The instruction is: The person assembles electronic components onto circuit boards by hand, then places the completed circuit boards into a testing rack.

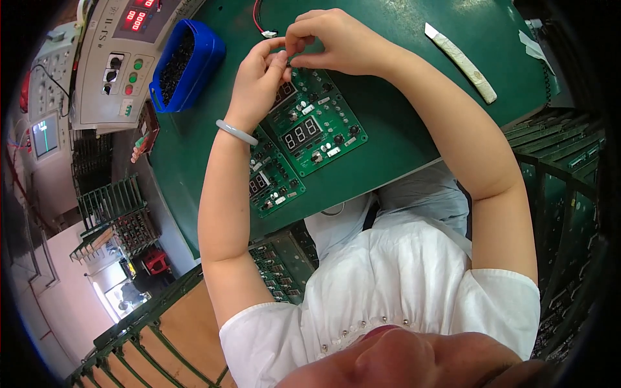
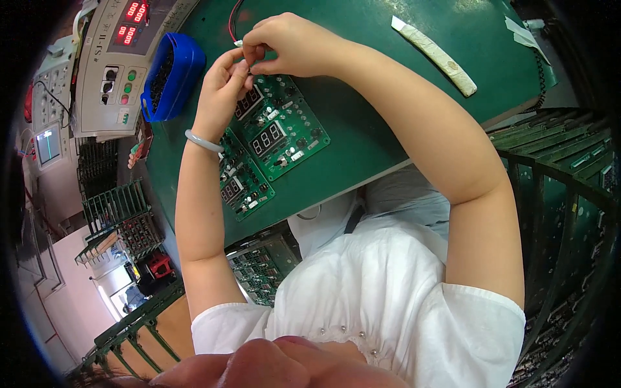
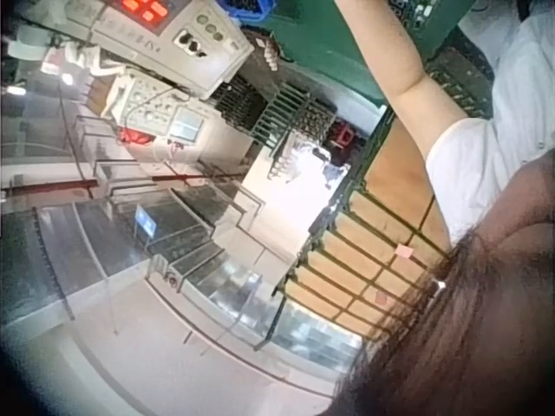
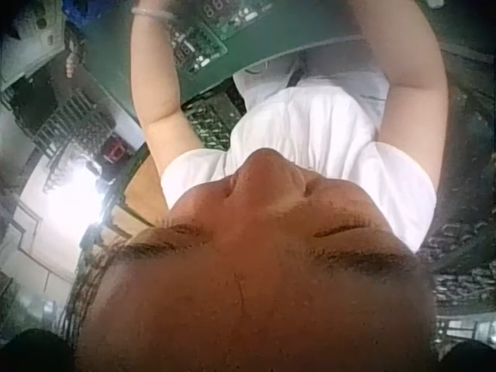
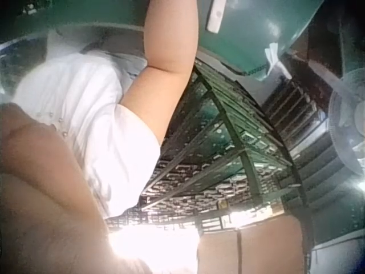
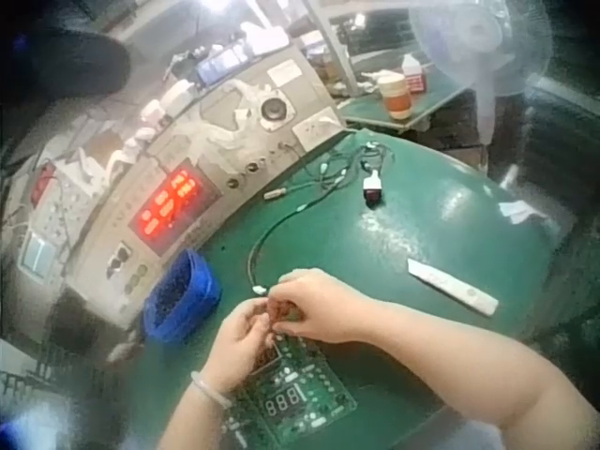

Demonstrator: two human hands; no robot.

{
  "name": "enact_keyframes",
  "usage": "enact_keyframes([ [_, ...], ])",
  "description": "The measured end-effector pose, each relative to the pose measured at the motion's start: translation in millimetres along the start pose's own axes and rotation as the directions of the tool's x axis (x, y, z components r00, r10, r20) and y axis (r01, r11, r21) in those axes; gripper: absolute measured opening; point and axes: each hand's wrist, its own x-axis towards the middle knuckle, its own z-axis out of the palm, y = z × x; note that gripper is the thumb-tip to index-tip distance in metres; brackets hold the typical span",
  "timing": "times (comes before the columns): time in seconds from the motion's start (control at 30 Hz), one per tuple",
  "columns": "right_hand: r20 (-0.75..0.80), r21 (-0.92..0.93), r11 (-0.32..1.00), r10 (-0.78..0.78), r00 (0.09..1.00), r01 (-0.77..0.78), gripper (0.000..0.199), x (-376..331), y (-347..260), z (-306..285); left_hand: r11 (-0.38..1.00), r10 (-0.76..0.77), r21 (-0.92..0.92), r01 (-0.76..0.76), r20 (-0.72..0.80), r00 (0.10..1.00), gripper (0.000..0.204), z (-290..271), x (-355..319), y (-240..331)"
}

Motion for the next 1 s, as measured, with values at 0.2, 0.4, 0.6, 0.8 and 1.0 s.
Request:
enact_keyframes([
  [0.2,-0.012,0.049,0.999,-0.020,1.000,0.020,0.016,3.1,0.2,7.4,0.881,-0.054,-0.467,0.071,0.051,0.997,0.028,-4.4,0.5,-8.0],
  [0.4,0.145,-0.184,0.981,-0.042,0.989,0.069,0.021,5.5,-15.4,2.7,0.904,-0.108,-0.426,0.025,-0.172,0.979,0.028,-6.1,-14.1,-11.8],
  [0.6,0.290,-0.593,0.779,-0.031,0.957,0.205,0.009,6.2,-33.6,6.2,0.881,-0.247,-0.453,0.137,-0.193,0.950,0.036,-14.1,-36.7,-9.1],
  [0.8,0.337,-0.649,0.722,-0.011,0.942,0.240,0.010,1.3,-33.5,11.1,0.915,-0.176,-0.394,0.091,-0.185,0.967,0.048,-17.4,-47.0,-17.8],
  [1.0,0.350,-0.637,0.735,0.006,0.937,0.233,0.011,4.7,-36.6,14.1,0.886,-0.223,-0.446,0.128,-0.167,0.960,0.034,-18.9,-52.8,-18.6],
])
